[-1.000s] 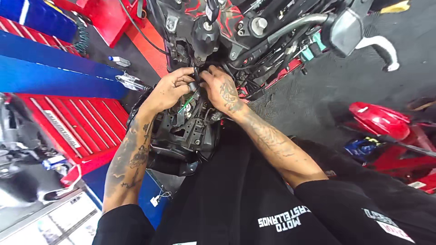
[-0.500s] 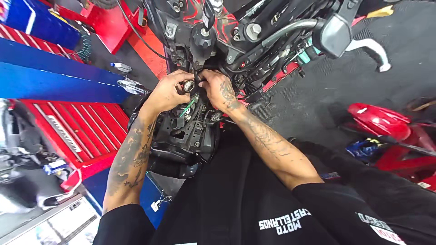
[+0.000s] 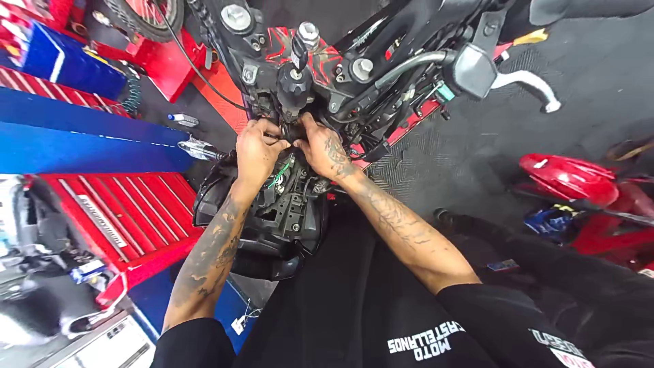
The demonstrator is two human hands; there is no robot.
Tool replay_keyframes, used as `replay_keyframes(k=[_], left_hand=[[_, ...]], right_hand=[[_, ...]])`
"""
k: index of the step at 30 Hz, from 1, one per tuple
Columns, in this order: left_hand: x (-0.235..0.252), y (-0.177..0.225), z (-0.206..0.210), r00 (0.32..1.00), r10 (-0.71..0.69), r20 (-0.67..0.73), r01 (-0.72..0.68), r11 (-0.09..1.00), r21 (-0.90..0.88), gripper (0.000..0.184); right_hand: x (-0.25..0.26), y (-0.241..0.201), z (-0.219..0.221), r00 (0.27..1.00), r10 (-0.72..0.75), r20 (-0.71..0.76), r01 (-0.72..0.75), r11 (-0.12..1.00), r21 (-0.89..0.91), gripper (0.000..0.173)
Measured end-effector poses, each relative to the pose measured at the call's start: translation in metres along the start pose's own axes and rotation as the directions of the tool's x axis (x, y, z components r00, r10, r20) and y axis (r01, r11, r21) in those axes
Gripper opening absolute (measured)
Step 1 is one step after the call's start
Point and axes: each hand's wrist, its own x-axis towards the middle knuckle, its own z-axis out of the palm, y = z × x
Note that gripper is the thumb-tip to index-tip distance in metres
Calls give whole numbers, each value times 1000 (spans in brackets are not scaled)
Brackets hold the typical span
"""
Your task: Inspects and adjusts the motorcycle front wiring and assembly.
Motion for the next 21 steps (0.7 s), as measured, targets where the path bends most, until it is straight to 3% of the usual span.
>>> replay_keyframes(k=[2,5,8,10,15,21], left_hand=[[2,-5,4,997,74,-4,-74,996,41,19],[3,-1,9,989,145,-7,-144,988,53,15],[-6,5,6,992,71,101,-60,992,-108,26],[-9,3,9,997,37,73,-23,983,-180,28],[-4,-5,18,997,-58,-55,42,968,-246,17],[-2,-7,26,994,-91,-53,67,938,-341,19]], right_hand=[[-3,-3,-3,1000,-4,5,4,1000,13,42],[3,3,-2,999,-12,45,10,999,44,41],[6,-5,-10,990,81,116,-96,986,133,44],[4,-15,-14,980,158,118,-179,966,188,41],[-13,-29,-4,970,209,-127,-156,927,341,22],[-20,-39,4,940,250,-231,-185,945,270,41]])
